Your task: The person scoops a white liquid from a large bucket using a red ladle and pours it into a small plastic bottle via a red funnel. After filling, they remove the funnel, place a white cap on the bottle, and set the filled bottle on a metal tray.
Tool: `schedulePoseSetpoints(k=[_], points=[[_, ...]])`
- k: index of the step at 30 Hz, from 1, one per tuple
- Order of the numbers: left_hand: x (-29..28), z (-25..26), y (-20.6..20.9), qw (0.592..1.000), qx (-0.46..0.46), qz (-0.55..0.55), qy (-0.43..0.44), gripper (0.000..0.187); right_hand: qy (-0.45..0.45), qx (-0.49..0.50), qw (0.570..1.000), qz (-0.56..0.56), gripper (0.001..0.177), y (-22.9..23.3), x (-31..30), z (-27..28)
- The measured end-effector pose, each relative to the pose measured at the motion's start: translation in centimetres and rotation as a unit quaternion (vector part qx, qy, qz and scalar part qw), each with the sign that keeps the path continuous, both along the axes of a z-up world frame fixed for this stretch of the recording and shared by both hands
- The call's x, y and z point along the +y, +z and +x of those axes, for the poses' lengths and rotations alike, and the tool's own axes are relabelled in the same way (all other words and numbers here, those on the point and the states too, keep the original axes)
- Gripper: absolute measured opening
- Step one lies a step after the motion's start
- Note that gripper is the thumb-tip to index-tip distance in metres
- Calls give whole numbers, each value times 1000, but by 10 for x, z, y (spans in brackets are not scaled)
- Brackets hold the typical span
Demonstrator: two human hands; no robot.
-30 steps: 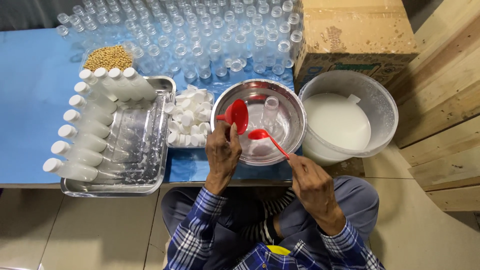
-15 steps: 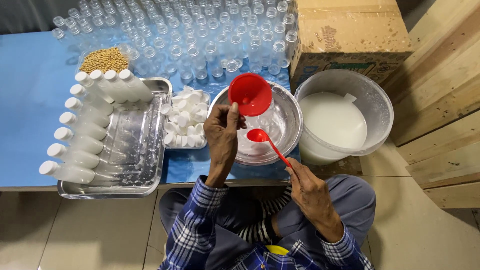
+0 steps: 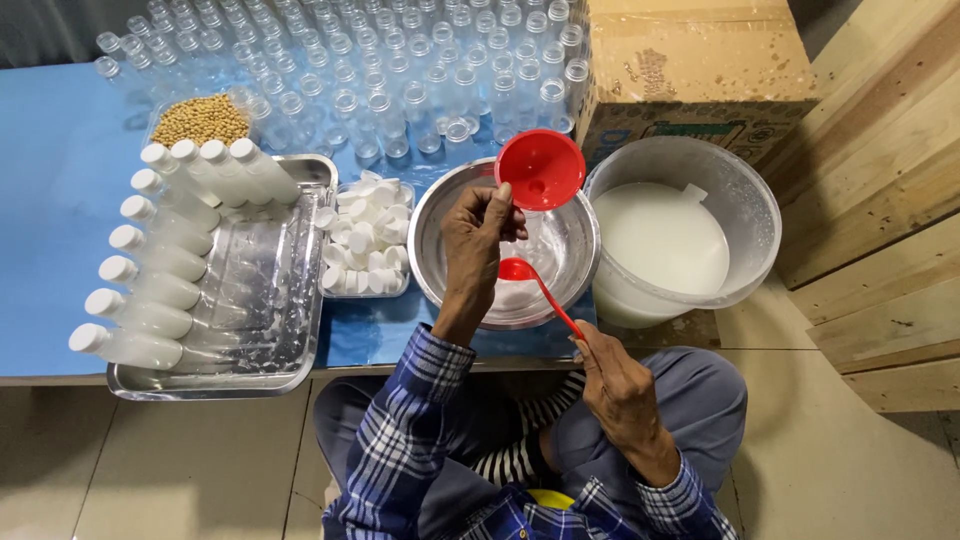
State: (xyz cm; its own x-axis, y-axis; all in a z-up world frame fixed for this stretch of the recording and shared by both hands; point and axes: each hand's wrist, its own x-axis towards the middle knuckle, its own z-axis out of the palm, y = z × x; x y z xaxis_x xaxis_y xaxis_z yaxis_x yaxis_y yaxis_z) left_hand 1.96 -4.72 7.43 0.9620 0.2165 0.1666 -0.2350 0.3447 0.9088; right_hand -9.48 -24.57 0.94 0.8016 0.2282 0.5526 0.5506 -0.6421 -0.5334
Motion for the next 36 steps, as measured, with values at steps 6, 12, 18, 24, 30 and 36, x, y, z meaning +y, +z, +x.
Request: schedulePoseSetpoints(k=[6,12,18,24,30,36], points=[[-2,5,-21,998,53,9,32,15,-12,-62,997,-42,42,-3,-10,-4],[0,7,-22,997,67,33,28,16,19,-94,989,-111,59,-12,-13,2],[-5,14,-28,994,71,32,82,25,16,-76,996,-53,31,10,19,11],[-5,20,-35,995,77,22,66,26,2,-121,989,-85,27,-2,13,15],[-5,16,-26,994,104,-7,35,29,-58,-73,995,40,19,19,4,1],[-4,19,-28,994,104,-22,29,29,-208,-74,970,103,9,27,-41,5]])
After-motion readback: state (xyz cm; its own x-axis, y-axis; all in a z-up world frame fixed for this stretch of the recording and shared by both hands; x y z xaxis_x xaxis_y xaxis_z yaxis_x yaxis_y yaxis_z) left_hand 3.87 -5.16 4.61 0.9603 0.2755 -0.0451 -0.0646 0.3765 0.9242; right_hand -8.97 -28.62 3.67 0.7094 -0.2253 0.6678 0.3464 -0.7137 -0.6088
